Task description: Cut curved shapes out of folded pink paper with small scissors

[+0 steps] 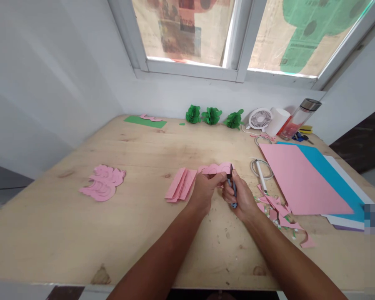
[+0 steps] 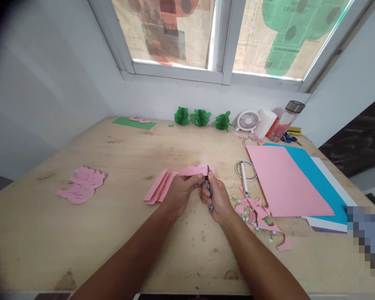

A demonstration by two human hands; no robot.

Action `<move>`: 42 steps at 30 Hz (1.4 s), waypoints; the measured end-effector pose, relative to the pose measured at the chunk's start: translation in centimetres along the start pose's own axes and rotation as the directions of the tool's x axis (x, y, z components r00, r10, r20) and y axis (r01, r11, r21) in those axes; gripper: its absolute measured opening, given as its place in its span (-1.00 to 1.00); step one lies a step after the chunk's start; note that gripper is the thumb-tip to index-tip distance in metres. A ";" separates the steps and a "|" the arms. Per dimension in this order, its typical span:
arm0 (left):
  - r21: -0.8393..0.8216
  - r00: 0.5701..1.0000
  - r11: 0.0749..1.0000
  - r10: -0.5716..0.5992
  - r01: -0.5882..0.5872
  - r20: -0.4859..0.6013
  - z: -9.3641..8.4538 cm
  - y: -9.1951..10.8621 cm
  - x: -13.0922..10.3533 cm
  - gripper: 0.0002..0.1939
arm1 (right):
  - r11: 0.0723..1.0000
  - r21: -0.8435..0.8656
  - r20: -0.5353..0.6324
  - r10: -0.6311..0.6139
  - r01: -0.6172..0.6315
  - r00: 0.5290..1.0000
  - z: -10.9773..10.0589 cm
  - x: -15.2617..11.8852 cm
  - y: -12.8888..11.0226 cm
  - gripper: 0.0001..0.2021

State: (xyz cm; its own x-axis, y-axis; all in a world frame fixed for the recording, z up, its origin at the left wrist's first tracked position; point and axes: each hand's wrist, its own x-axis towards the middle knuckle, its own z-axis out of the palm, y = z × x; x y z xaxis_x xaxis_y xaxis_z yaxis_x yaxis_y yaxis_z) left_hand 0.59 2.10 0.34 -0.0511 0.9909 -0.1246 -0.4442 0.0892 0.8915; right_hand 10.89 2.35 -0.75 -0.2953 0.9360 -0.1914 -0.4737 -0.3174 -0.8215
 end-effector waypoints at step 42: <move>-0.022 1.000 1.000 0.003 -0.004 -0.015 0.0 -0.1 0.2 -0.84 | 1.000 -0.009 0.000 0.002 -0.002 1.000 0.0 0.1 0.1 -0.49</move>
State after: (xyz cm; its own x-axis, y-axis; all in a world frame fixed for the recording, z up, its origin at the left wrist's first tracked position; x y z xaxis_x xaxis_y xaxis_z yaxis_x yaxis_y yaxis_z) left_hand 0.68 2.28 0.22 -0.0661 0.9895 -0.1283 -0.4632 0.0834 0.8823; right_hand 10.84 2.40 -0.86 -0.2959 0.9355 -0.1928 -0.4660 -0.3176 -0.8258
